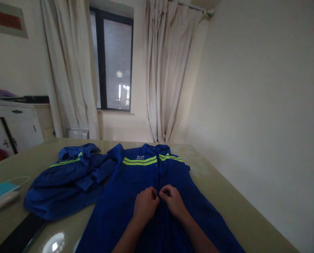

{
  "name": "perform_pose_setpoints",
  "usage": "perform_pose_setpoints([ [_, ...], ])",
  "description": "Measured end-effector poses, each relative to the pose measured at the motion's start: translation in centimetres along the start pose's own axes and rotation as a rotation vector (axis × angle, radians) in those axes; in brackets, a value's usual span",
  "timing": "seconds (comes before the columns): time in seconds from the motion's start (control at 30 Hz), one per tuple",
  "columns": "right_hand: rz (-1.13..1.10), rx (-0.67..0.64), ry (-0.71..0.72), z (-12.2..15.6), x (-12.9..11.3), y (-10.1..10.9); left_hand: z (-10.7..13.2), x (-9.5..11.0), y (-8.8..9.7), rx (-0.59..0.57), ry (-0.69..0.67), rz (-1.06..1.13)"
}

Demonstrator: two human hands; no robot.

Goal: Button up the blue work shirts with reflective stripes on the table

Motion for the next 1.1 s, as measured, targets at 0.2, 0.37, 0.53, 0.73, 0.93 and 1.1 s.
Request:
perform_pose_setpoints([
  [0.2, -0.012, -0.002, 0.014, -0.3, 0.5, -0.2, 1.1, 1.0, 0.0, 0.085, -0.179, -0.123],
  [0.37, -0.018, -0.022, 0.025, -0.8, 0.8, -0.2, 1.6, 2.1, -0.5, 0.147, -0.363, -0.302],
  [0.53, -0.011, -0.070, 0.006, -1.7, 0.9, -0.7, 2.0, 2.5, -0.8, 0.163, -0.385, -0.476],
  [0.73, 0.071, -0.045, 0.034, -0.5, -0.6, -0.5, 2.2, 1.9, -0.5, 0.133, -0.288, -0.461],
  [0.93, 0.310, 0.101, -0.008, 2.1, -1.6, 0.1, 3.3, 1.2, -0.4, 0.134, -0.269, -0.447],
  [1.1, 0.490, 0.136, -0.094, 2.3, -3.4, -0.6, 4.9, 0.7, -1.6, 0.002, -0.237, -0.476],
])
Point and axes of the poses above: each hand's wrist, its own z-axis away from the middle knuckle, its own y-axis out of the back of the hand, x = y × z, the point moved 5 cm from there along -z, towards the middle knuckle, and after that the axes turned 9 degrees about -y, right-handed, at the moved point
